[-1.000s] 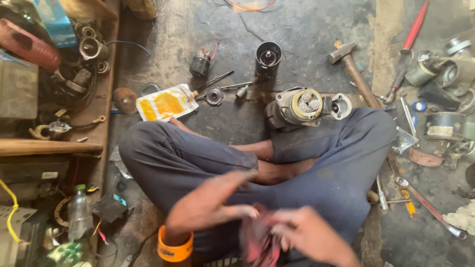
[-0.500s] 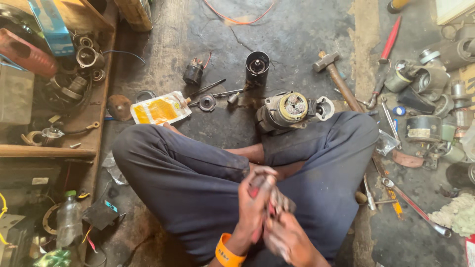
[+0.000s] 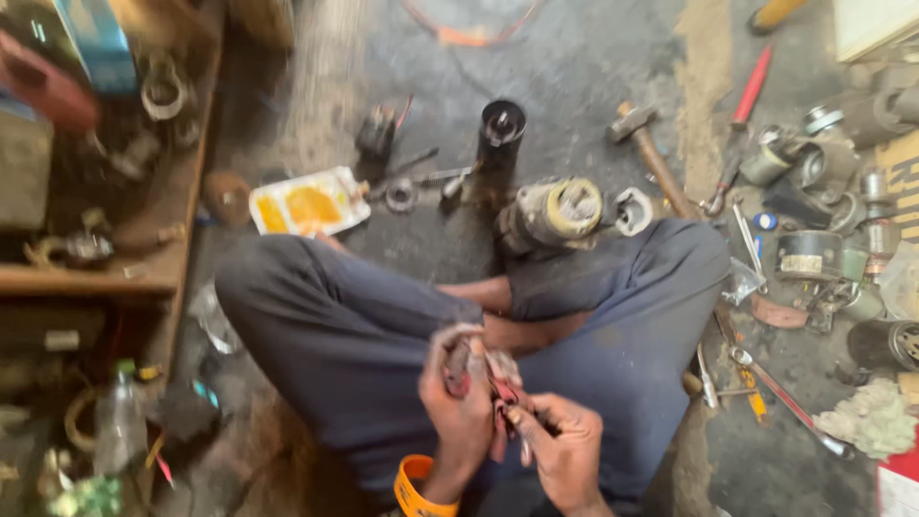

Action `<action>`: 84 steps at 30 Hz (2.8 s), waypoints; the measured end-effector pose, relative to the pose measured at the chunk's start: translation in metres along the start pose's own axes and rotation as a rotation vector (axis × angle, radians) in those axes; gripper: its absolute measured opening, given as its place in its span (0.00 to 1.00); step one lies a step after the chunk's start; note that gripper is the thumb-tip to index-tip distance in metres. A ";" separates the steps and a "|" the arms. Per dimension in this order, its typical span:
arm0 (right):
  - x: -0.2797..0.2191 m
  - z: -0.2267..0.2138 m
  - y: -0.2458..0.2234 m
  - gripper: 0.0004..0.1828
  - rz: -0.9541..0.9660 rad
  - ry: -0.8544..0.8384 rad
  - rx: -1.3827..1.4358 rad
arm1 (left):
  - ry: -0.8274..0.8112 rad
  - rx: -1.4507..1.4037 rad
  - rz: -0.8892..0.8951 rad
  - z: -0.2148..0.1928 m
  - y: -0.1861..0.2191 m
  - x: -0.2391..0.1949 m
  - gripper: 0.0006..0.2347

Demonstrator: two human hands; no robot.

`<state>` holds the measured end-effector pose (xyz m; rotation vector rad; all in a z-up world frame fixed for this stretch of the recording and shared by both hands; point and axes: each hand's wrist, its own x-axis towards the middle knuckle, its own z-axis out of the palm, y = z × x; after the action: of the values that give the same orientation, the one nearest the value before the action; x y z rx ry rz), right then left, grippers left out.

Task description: The person applies lubricant from a pouch to the internal components of a disassembled motor. They then insert a cylindrical metal housing into the motor assembly and rotate the shaft to test the fit. The person continues to handle the motor parts and apply more lubricant to a small component.

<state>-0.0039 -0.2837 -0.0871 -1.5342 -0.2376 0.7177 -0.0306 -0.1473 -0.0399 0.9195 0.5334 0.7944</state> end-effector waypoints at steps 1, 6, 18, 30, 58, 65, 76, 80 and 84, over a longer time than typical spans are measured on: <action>-0.002 -0.002 0.000 0.11 -0.050 -0.005 -0.035 | -0.015 0.072 -0.030 -0.003 0.009 -0.001 0.07; 0.012 -0.010 -0.009 0.14 -0.101 -0.328 0.204 | -0.541 0.772 0.064 -0.027 0.047 0.018 0.22; 0.039 0.043 -0.039 0.18 0.018 -0.908 -0.427 | -1.288 1.176 0.021 -0.058 0.089 0.053 0.37; 0.063 0.080 -0.092 0.27 -0.127 -1.055 -1.027 | -0.954 0.944 0.169 -0.012 -0.058 0.240 0.43; 0.209 0.090 -0.027 0.12 0.443 -0.681 -0.438 | -0.367 1.372 0.064 -0.137 0.063 0.262 0.31; 0.248 0.131 -0.026 0.21 -0.214 -0.410 -0.631 | -0.319 1.329 -0.078 -0.141 0.080 0.268 0.28; 0.312 0.180 0.034 0.31 -0.506 -0.235 -1.143 | -0.333 1.237 0.044 -0.156 0.068 0.274 0.28; 0.276 0.163 0.032 0.35 -0.359 -0.244 -1.174 | -0.343 1.262 -0.056 -0.154 0.065 0.277 0.29; 0.254 0.141 0.025 0.20 -0.330 -0.263 -1.047 | -0.342 1.274 -0.050 -0.154 0.062 0.276 0.29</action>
<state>0.1067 -0.0291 -0.1767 -2.2853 -1.1774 0.5357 0.0057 0.1691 -0.0868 2.1477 0.7490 0.1475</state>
